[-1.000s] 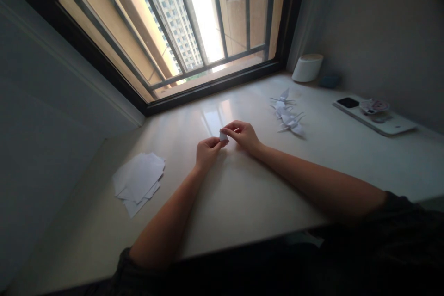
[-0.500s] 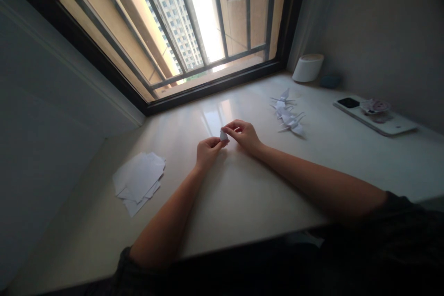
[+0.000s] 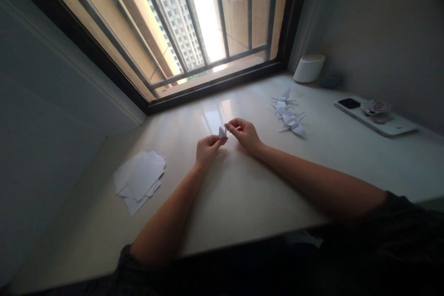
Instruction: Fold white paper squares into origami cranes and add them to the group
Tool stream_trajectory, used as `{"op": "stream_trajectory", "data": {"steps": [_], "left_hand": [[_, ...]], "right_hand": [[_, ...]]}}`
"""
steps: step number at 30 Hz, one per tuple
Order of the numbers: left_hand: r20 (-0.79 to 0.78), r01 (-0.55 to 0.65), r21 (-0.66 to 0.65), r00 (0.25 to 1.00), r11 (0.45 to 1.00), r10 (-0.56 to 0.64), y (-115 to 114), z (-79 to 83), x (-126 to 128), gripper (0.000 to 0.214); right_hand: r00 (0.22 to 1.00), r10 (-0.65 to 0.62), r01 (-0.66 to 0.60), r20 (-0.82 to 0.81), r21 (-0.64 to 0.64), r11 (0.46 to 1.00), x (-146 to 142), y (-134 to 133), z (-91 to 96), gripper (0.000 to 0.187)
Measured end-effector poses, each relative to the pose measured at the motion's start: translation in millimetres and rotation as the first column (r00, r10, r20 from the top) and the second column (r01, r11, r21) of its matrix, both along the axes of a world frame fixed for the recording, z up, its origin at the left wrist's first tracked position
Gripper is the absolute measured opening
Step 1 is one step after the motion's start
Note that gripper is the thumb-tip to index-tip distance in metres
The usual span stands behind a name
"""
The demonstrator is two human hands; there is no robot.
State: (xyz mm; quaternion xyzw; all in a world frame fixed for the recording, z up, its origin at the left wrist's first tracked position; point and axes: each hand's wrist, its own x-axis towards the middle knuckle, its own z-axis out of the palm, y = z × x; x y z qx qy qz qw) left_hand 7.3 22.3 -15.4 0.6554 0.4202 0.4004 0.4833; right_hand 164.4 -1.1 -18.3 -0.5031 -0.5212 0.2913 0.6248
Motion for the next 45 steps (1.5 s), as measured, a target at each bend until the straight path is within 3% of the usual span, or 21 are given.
{"op": "stream_trajectory", "data": {"steps": [10, 23, 31, 37, 45], "left_hand": [[-0.015, -0.056, 0.073, 0.998, 0.996, 0.057, -3, 2.0, -1, 0.031], [0.049, -0.07, -0.008, 0.996, 0.998, 0.07, 1, 3.1, 0, 0.033], [0.074, -0.1, -0.005, 0.992, 0.995, 0.1, 2, 1.1, -1, 0.034], [0.07, -0.095, 0.003, 0.993, 0.995, 0.095, 2, 1.6, -1, 0.033], [0.058, -0.094, -0.019, 0.994, 0.995, 0.095, 2, 2.6, 0, 0.034]], "right_hand": [[0.996, 0.034, -0.036, 0.085, 0.02, 0.999, 1, -3, 4.0, 0.027], [0.995, -0.039, 0.033, 0.097, 0.064, 0.997, -1, -3, 2.4, 0.02], [0.991, 0.087, -0.087, 0.098, 0.004, 0.996, 1, 0, -0.2, 0.027], [0.98, -0.024, 0.006, 0.2, 0.092, 0.996, -1, -5, 4.2, 0.022], [0.965, -0.074, 0.045, 0.25, 0.12, 0.992, -4, -10, 8.5, 0.016]]}}
